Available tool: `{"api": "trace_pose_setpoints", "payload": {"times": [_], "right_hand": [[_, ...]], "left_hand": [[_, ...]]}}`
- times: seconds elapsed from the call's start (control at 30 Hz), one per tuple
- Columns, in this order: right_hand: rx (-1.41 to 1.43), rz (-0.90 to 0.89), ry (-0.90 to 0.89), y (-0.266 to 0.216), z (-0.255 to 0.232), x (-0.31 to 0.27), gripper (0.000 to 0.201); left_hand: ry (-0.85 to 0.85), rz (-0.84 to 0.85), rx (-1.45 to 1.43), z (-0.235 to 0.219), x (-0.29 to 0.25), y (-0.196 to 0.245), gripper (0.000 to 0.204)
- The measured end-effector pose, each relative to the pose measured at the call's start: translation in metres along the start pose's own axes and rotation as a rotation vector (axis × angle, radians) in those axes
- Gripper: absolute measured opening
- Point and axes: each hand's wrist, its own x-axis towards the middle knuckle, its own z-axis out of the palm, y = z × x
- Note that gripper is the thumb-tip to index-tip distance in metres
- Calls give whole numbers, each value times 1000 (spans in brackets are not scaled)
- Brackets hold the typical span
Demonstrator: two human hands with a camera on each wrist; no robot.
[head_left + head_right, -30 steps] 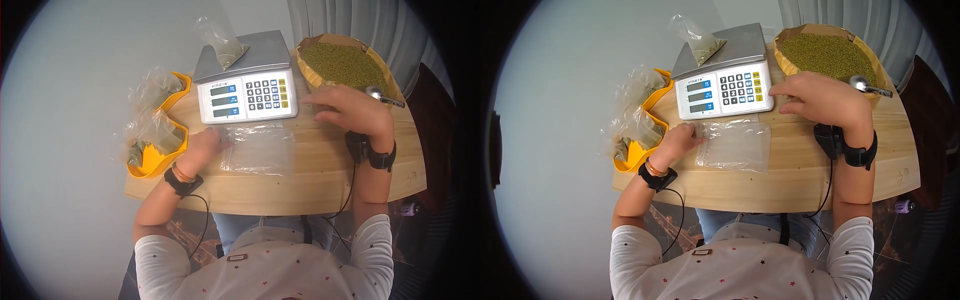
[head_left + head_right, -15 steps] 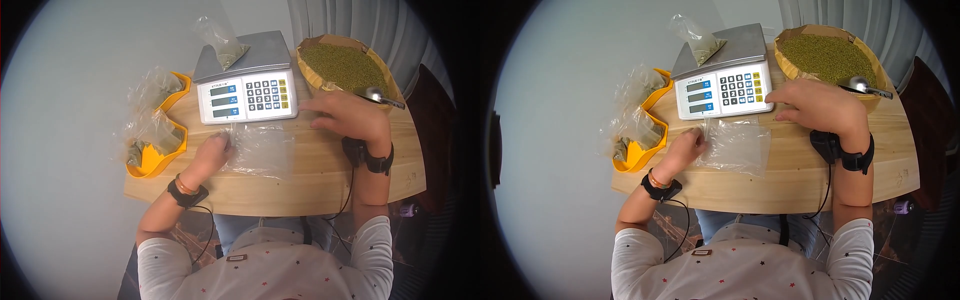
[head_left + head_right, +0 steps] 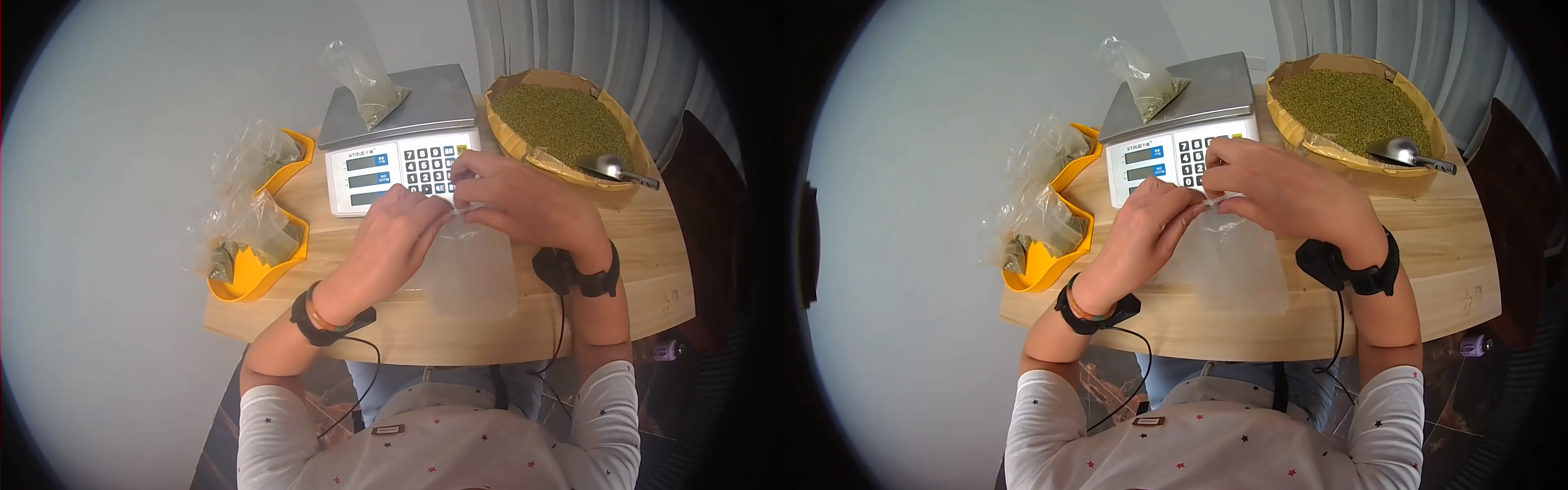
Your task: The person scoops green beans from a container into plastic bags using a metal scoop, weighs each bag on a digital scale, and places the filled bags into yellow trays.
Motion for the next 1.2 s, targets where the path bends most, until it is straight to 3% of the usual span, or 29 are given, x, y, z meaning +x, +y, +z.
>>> {"api": "trace_pose_setpoints", "payload": {"times": [0.07, 0.13, 0.2, 0.23, 0.3, 0.37, 0.4, 0.47, 0.5, 0.57, 0.6, 0.63, 0.67, 0.7, 0.77, 0.97, 1.2], "right_hand": [[49, 35, -20, 4, -7, -2, 17], [18, -55, -1, 5, -19, -7, 16], [30, -73, 23, 8, -27, -11, 16], [45, -91, 45, 9, -31, -13, 15], [48, -71, 62, 8, -39, -17, 14], [48, -61, 77, 7, -45, -19, 13], [39, -22, 72, 7, -47, -21, 12], [21, -4, 60, 7, -50, -24, 12], [42, 18, 42, 6, -50, -24, 13], [60, 27, 23, 4, -51, -23, 14], [56, 2, 11, 1, -51, -22, 14], [52, 59, 9, -2, -52, -22, 14], [48, 119, 8, -4, -52, -22, 14], [50, 125, 2, -5, -51, -21, 13], [55, 111, -5, -6, -50, -19, 13], [80, 136, -22, -7, -47, -14, 13], [82, 108, -12, -6, -43, -14, 14]], "left_hand": [[-20, -15, 6, 0, 9, 4, 11], [-39, -29, 13, 0, 17, 1, 14], [34, -134, -45, 1, 28, -10, 26], [3, -282, -152, -1, 39, -24, 39], [188, -385, -215, -6, 61, -47, 48], [392, -332, -57, -2, 82, -103, 65], [404, -333, -53, 2, 93, -127, 65], [609, -364, 267, 6, 114, -171, 80], [629, -372, 276, 4, 124, -187, 80], [396, -641, 22, 1, 140, -211, 91], [420, -653, 31, 6, 142, -220, 91], [421, -766, -144, 13, 146, -227, 84], [420, -872, -325, 17, 148, -230, 78], [441, -882, -320, 19, 147, -228, 78], [501, -839, -634, 23, 141, -219, 50], [559, -707, -781, 14, 121, -198, 37], [449, -703, -260, -85, 25, -137, 41]]}}
